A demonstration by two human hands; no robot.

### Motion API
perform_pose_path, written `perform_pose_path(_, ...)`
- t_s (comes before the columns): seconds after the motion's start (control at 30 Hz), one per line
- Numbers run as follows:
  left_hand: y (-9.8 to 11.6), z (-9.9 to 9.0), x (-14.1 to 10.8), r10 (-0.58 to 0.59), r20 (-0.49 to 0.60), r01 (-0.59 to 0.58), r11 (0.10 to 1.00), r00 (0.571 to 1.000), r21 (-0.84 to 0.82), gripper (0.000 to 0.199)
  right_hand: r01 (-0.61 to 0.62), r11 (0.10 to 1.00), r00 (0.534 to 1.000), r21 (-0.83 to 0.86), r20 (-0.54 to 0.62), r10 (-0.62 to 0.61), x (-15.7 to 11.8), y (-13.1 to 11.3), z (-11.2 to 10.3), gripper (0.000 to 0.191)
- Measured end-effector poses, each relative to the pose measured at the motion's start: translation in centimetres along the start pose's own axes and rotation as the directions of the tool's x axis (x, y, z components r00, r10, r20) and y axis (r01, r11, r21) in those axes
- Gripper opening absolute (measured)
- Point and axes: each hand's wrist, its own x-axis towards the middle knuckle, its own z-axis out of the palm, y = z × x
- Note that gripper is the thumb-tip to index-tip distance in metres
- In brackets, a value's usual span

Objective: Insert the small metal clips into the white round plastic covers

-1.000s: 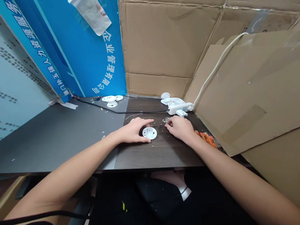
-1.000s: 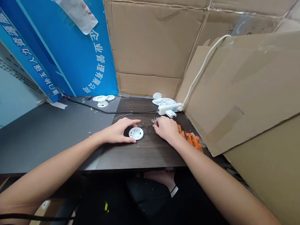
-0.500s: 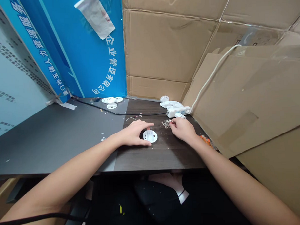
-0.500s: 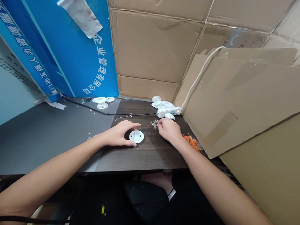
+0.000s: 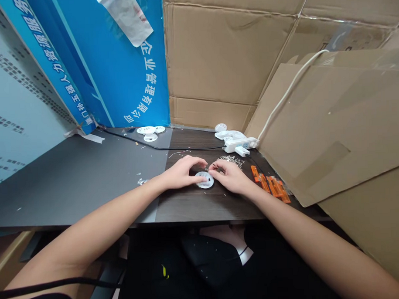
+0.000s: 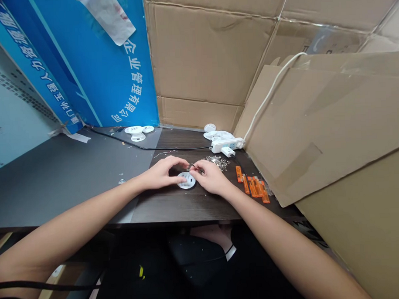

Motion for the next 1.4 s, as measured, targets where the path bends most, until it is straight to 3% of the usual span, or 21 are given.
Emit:
perform_pose_path(0.07,0.1,0.3,0.2,-0.044,-0.083,0.033,0.991,0.996,-0.129,0.031,-0.029,0.988,0.999,0.151,-0.023,0.033,0.2,-0.1,0.3,0.022)
perform_pose_path(0.17,0.0,0.9,0.4,-0.137,-0.149,0.083,0.943,0.979,-0.323,0.027,-0.055,0.950,0.996,0.309,-0.048,0.073,0.3,-0.3,0.7,0.026)
perform_pose_path(0.23,-0.2,1.3,0.5,-0.163,-0.151,0.086,0.904,0.975,-0.420,0.028,-0.066,0.948,0.995,0.311,-0.055,0.088,0.3,-0.4,0.9,0.026)
perform_pose_path(0.37,-0.4,1.2,0.6,-0.187,-0.153,0.081,0.847,0.970,-0.526,0.027,-0.014,0.988,0.996,0.156,-0.083,0.028,0.2,-0.4,0.7,0.019)
perform_pose_path(0.43,-0.2,0.9,0.5,-0.183,-0.170,0.087,0.885,0.968,-0.457,0.024,0.013,0.998,0.995,0.067,-0.104,-0.006,0.1,-0.1,0.2,0.017)
perform_pose_path(0.53,0.1,0.4,0.3,-0.086,-0.174,0.065,0.991,0.981,-0.120,0.019,0.056,0.997,0.995,-0.058,-0.081,-0.060,0.1,0.6,-0.5,0.017)
perform_pose_path(0.6,0.2,0.4,0.4,-0.001,-0.122,0.009,0.998,0.993,0.060,0.019,0.076,0.992,0.995,-0.100,-0.053,-0.082,0.0,1.0,-0.7,0.017)
perform_pose_path(0.67,0.1,0.5,0.5,0.047,-0.072,-0.038,0.992,0.996,0.118,0.021,0.071,0.993,0.996,-0.097,-0.053,-0.076,0.0,1.1,-0.6,0.016)
perform_pose_path(0.8,-0.2,0.8,0.9,0.006,-0.062,0.001,0.994,0.998,0.112,0.017,0.091,0.995,0.990,-0.050,-0.099,-0.096,0.1,0.8,-0.2,0.014)
perform_pose_path(0.87,-0.2,0.9,0.9,-0.061,-0.055,0.061,0.998,0.997,0.010,0.015,0.120,0.992,0.985,-0.046,-0.117,-0.125,0.2,0.6,-0.1,0.012)
perform_pose_path(0.97,-0.2,0.9,0.9,-0.132,-0.035,0.124,0.977,0.991,-0.171,0.029,0.163,0.985,0.980,-0.051,-0.105,-0.167,0.4,0.4,0.0,0.012)
perform_pose_path(1.17,-0.4,1.2,0.9,-0.145,-0.014,0.133,0.938,0.989,-0.320,0.032,0.170,0.982,0.981,-0.087,-0.083,-0.178,0.4,0.5,0.3,0.014)
perform_pose_path(1.27,-0.5,1.1,0.8,-0.128,-0.018,0.118,0.954,0.992,-0.277,0.028,0.146,0.984,0.988,-0.104,-0.039,-0.151,0.5,0.5,0.2,0.012)
perform_pose_path(1.4,-0.5,0.3,0.7,-0.066,-0.057,0.062,0.996,0.996,-0.068,0.020,0.180,0.971,0.983,-0.157,0.003,-0.181,0.4,0.5,-0.3,0.009)
